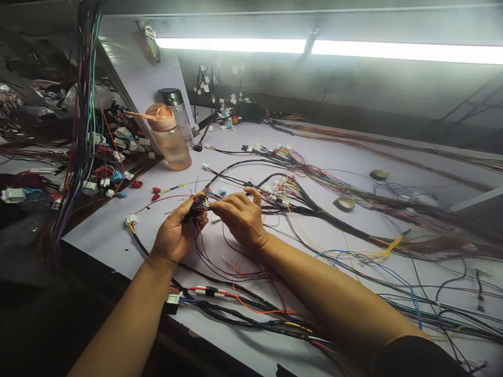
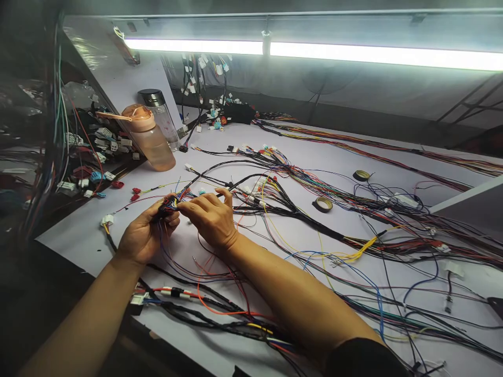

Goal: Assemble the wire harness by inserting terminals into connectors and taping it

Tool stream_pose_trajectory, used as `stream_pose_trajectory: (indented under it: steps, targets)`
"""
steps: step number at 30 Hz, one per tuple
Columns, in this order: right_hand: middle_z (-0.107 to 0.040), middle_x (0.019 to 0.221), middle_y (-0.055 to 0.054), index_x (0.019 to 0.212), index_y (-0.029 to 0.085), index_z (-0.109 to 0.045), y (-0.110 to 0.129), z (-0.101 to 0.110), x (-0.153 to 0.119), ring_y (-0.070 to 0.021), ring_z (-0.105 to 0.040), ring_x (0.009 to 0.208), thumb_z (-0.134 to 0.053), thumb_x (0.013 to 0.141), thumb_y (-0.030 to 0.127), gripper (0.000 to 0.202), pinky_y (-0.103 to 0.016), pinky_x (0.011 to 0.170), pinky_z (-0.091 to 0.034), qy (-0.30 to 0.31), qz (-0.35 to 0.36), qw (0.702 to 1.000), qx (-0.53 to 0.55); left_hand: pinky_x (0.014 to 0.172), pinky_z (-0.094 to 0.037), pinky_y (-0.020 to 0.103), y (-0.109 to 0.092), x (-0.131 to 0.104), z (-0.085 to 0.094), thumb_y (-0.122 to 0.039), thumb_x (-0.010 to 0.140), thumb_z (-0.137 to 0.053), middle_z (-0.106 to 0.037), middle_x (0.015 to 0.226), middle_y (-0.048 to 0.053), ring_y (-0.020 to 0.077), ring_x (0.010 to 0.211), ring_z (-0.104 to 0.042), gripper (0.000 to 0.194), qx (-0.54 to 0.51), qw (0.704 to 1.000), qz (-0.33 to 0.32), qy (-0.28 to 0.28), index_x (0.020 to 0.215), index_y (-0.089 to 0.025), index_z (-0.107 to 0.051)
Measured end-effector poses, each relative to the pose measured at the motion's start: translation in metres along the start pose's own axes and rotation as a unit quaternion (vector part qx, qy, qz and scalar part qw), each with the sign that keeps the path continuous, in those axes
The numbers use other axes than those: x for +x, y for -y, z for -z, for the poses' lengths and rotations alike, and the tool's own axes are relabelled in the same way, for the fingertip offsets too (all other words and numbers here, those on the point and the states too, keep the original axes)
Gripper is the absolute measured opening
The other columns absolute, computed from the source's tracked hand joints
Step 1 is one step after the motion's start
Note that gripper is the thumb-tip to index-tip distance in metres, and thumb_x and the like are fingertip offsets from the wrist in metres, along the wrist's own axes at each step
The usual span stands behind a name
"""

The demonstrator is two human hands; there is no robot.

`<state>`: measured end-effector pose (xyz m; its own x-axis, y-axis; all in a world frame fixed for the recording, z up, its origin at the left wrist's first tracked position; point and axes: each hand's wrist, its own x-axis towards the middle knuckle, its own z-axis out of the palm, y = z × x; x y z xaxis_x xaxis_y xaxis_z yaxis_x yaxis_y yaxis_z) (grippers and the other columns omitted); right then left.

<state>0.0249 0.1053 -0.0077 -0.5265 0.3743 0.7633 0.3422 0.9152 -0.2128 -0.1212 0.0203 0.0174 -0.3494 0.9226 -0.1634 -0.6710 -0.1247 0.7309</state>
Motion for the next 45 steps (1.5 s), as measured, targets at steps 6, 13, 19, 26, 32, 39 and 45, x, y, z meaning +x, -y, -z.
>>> stream_pose_trajectory:
  steps: [6,13,19,26,32,39,45]
  targets:
    - [-0.072,0.091,0.004,0.103,0.030,-0.066,0.0011,0.0014,-0.0005,-0.0099,-0.061,0.087,-0.051,0.098,0.028,0.015,-0.036,0.102,-0.019,-0.013,0.006,1.000,0.014,0.055,-0.050,0.019,-0.0002,0.0008,0.0013,-0.009,0.079,-0.056,-0.059,0.078,0.007,0.0096,0.062,-0.052,0.027,0.002,1.000,-0.003,-0.009,0.104,-0.006,-0.066]
    - [-0.071,0.090,0.004,0.103,0.028,-0.064,0.0033,-0.0001,-0.0011,-0.0095,-0.061,0.084,-0.051,0.098,0.029,0.014,-0.035,0.101,-0.019,-0.006,0.007,1.000,0.016,0.057,-0.052,0.020,-0.0003,-0.0014,0.0027,-0.012,0.080,-0.059,-0.061,0.082,0.008,0.0103,0.063,-0.055,0.027,0.010,1.000,-0.019,-0.022,0.105,-0.006,-0.067]
    - [-0.071,0.083,0.003,0.099,0.025,-0.062,0.0065,0.0059,0.0037,-0.0101,-0.061,0.078,-0.050,0.097,0.030,0.013,-0.035,0.098,-0.021,-0.019,0.005,1.000,0.020,0.057,-0.053,0.021,0.0007,-0.0013,0.0045,-0.012,0.080,-0.059,-0.062,0.082,0.008,0.0107,0.062,-0.056,0.028,0.017,1.000,-0.019,-0.011,0.106,-0.006,-0.067]
    - [-0.071,0.088,0.004,0.103,0.028,-0.062,0.0047,0.0030,-0.0002,-0.0106,-0.060,0.082,-0.051,0.097,0.031,0.013,-0.036,0.100,-0.020,0.001,0.019,1.000,0.002,0.058,-0.054,0.021,-0.0011,-0.0022,0.0031,-0.012,0.081,-0.058,-0.062,0.082,0.008,0.0105,0.062,-0.056,0.027,0.016,1.000,-0.018,-0.008,0.106,-0.008,-0.067]
    - [-0.070,0.087,0.005,0.106,0.031,-0.062,0.0038,0.0009,-0.0025,-0.0108,-0.059,0.080,-0.052,0.096,0.032,0.014,-0.037,0.102,-0.019,0.000,0.031,1.000,-0.003,0.057,-0.052,0.020,-0.0008,-0.0042,0.0017,-0.013,0.080,-0.061,-0.062,0.081,0.007,0.0099,0.061,-0.054,0.027,0.017,1.000,-0.024,-0.005,0.105,-0.007,-0.067]
    - [-0.070,0.087,0.004,0.104,0.030,-0.063,0.0047,0.0038,-0.0004,-0.0108,-0.059,0.080,-0.052,0.096,0.031,0.014,-0.037,0.101,-0.019,0.007,0.030,0.999,-0.012,0.057,-0.053,0.021,-0.0010,-0.0034,0.0012,-0.012,0.079,-0.060,-0.062,0.080,0.007,0.0107,0.062,-0.055,0.027,0.019,1.000,-0.020,-0.008,0.105,-0.008,-0.067]
    - [-0.071,0.087,0.003,0.106,0.028,-0.062,0.0052,0.0062,0.0022,-0.0121,-0.061,0.083,-0.052,0.096,0.030,0.014,-0.037,0.099,-0.020,0.010,0.015,1.000,-0.007,0.056,-0.052,0.020,-0.0007,-0.0023,-0.0001,-0.011,0.079,-0.058,-0.061,0.079,0.007,0.0101,0.061,-0.054,0.026,0.015,1.000,-0.022,-0.015,0.103,-0.006,-0.067]
